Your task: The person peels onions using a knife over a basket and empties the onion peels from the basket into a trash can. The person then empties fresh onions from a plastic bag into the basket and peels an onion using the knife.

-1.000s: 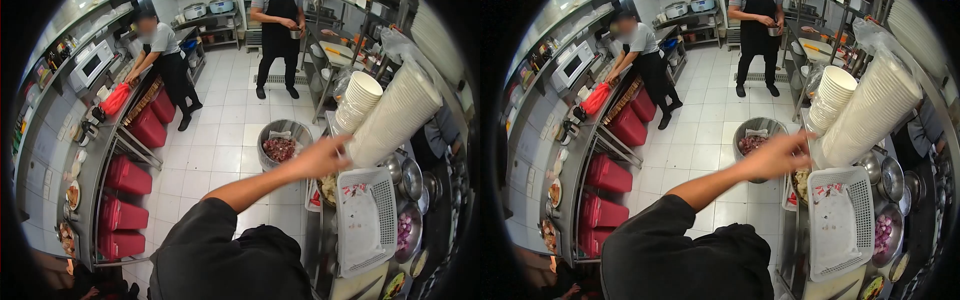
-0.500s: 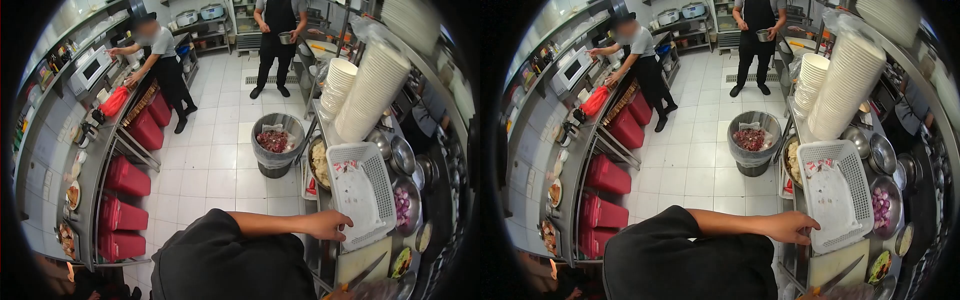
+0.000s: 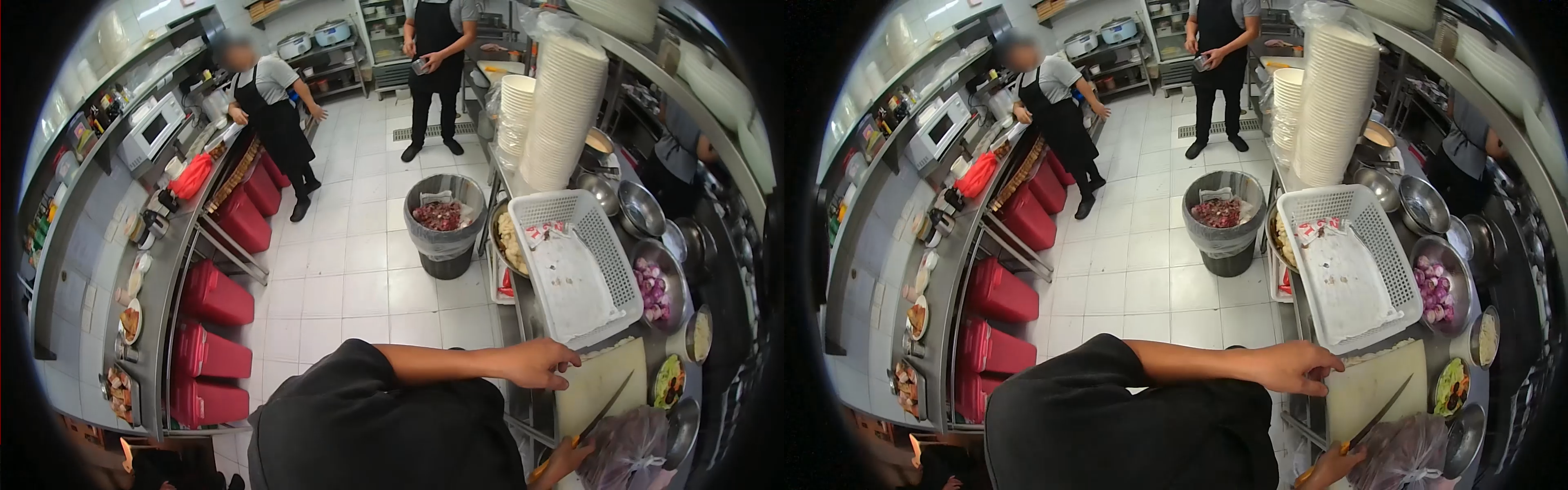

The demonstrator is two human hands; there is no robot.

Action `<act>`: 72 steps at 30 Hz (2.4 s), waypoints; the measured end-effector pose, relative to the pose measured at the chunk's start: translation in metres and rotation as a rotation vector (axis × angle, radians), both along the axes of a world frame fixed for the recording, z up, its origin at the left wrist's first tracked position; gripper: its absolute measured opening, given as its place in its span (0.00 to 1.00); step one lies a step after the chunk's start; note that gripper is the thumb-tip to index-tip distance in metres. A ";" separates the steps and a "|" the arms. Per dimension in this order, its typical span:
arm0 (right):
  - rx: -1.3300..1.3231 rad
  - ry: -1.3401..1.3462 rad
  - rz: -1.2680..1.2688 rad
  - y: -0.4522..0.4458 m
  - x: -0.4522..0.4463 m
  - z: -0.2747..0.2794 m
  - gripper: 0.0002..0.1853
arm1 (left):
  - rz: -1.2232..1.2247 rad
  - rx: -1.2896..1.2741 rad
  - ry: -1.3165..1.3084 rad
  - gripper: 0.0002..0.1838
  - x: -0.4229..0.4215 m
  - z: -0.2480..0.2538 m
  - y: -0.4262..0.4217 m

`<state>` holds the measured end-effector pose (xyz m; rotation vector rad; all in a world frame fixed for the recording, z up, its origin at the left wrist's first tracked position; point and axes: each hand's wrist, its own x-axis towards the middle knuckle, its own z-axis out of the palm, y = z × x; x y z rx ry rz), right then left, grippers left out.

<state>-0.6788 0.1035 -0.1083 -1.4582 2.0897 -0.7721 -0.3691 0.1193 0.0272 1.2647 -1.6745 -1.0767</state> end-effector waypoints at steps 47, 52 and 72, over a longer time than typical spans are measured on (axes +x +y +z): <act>-0.479 -0.305 -0.678 0.195 -0.074 0.096 0.29 | -0.322 -0.743 -0.234 0.26 -0.264 -0.001 -0.108; -0.425 -0.274 -0.712 0.211 -0.067 0.092 0.30 | -0.275 -0.683 -0.563 0.24 -0.293 0.011 -0.092; -0.432 -0.283 -0.744 0.236 -0.069 0.080 0.31 | -0.287 0.243 0.141 0.02 -0.297 0.022 -0.181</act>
